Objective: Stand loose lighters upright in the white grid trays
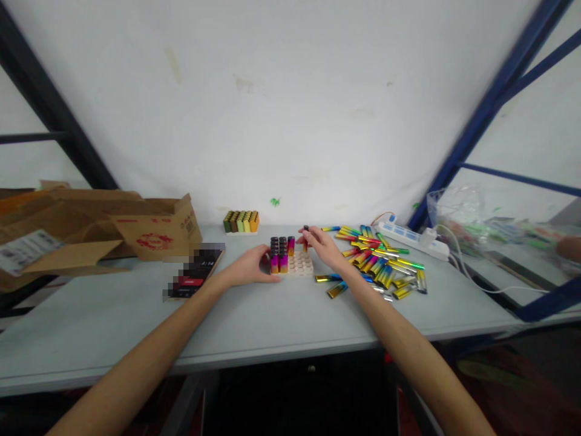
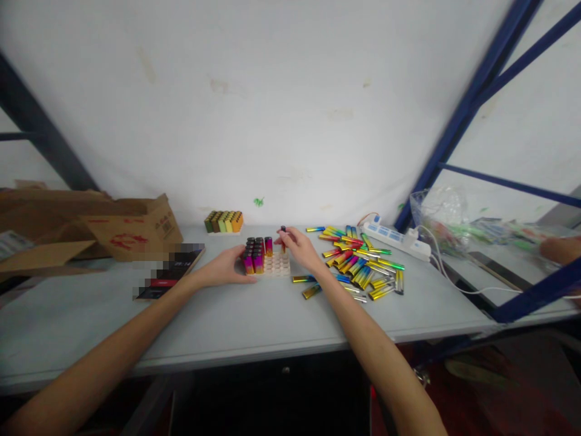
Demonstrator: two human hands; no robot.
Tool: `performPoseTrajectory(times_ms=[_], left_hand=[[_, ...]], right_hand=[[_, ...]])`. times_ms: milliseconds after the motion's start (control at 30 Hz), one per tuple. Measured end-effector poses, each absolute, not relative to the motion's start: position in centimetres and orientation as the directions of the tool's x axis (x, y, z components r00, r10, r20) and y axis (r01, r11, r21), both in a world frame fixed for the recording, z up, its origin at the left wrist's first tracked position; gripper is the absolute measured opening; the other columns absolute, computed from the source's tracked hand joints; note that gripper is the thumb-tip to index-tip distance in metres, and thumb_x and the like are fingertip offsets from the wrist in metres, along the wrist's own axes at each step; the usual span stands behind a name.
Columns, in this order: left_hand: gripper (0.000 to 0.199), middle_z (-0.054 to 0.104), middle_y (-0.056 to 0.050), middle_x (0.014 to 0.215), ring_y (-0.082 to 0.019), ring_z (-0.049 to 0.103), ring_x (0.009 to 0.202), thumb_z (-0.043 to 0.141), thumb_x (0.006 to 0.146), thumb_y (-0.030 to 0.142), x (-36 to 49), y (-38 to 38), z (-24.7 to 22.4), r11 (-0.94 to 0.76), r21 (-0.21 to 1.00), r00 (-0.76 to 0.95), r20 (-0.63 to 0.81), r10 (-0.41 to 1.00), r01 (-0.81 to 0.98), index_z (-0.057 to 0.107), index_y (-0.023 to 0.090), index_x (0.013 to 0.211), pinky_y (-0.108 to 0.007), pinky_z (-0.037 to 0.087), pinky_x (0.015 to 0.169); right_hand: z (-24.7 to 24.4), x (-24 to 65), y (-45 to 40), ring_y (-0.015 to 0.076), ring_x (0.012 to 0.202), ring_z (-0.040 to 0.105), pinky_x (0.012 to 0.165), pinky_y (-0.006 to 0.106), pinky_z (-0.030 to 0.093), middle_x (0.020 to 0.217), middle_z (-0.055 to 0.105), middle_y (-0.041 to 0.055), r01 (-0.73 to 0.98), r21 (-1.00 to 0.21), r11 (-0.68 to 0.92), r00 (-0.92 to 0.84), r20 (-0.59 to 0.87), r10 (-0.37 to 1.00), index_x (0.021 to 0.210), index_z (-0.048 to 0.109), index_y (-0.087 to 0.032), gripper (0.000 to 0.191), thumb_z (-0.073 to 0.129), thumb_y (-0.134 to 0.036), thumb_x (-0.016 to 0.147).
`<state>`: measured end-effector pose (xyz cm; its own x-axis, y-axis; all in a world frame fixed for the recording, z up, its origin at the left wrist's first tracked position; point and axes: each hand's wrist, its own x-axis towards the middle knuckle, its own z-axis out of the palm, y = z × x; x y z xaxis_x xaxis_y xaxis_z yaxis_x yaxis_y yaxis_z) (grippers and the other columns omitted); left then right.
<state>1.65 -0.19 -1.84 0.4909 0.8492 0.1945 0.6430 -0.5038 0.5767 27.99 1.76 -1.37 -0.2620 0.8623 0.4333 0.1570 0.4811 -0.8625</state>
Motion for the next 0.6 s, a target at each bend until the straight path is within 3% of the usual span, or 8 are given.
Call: performPoseTrajectory(times_ms=[67, 233, 367, 600], left_hand=[[0.071, 0.072, -0.011, 0.106, -0.03, 0.069, 0.091, 0.085, 0.06, 0.062, 1.7, -0.2, -1.8, -0.501, 0.583, 0.49, 0.194, 0.85, 0.639, 0.064, 0.017, 0.111, -0.041, 0.056, 0.081], [0.071, 0.073, -0.011, 0.107, -0.03, 0.069, 0.092, 0.086, 0.059, 0.06, 1.7, -0.4, -1.5, -0.496, 0.585, 0.484, 0.193, 0.854, 0.642, 0.065, 0.017, 0.111, -0.04, 0.056, 0.081], [0.069, 0.072, -0.011, 0.107, -0.03, 0.068, 0.092, 0.085, 0.06, 0.06, 1.8, -0.5, -1.4, -0.496, 0.57, 0.489, 0.18, 0.854, 0.656, 0.064, 0.017, 0.11, -0.04, 0.056, 0.08], [0.066, 0.072, -0.01, 0.104, -0.03, 0.068, 0.091, 0.086, 0.06, 0.059, 1.9, -0.6, -1.3, -0.49, 0.572, 0.475, 0.189, 0.86, 0.659, 0.064, 0.018, 0.107, -0.04, 0.055, 0.081]], right_hand=[[-1.4, 28.0, 1.7, 0.0196, 0.089, 0.071, 0.082, 0.032, 0.053, 0.096, 0.077, 0.0067, 0.177, -0.861, 0.477, -0.238, 0.433, 0.869, 0.1, 0.063, -0.021, 0.04, 0.061, -0.06, 0.091], [-1.7, 27.9, 1.4, 0.0209, 0.066, 0.071, 0.065, 0.031, 0.055, 0.075, 0.076, 0.0033, 0.211, -0.888, 0.408, -0.203, 0.368, 0.907, 0.089, 0.058, -0.022, 0.045, 0.07, -0.065, 0.083], [-2.1, 27.1, 0.8, 0.0232, 0.068, 0.075, 0.06, 0.031, 0.056, 0.078, 0.075, 0.0053, 0.219, -0.899, 0.38, -0.21, 0.337, 0.918, 0.082, 0.058, -0.021, 0.049, 0.071, -0.069, 0.08], [-2.2, 26.1, 0.5, 0.0212, 0.066, 0.071, 0.062, 0.028, 0.049, 0.072, 0.074, 0.0044, 0.482, -0.723, 0.495, -0.166, 0.479, 0.862, 0.083, 0.06, -0.022, 0.038, 0.07, -0.058, 0.089]])
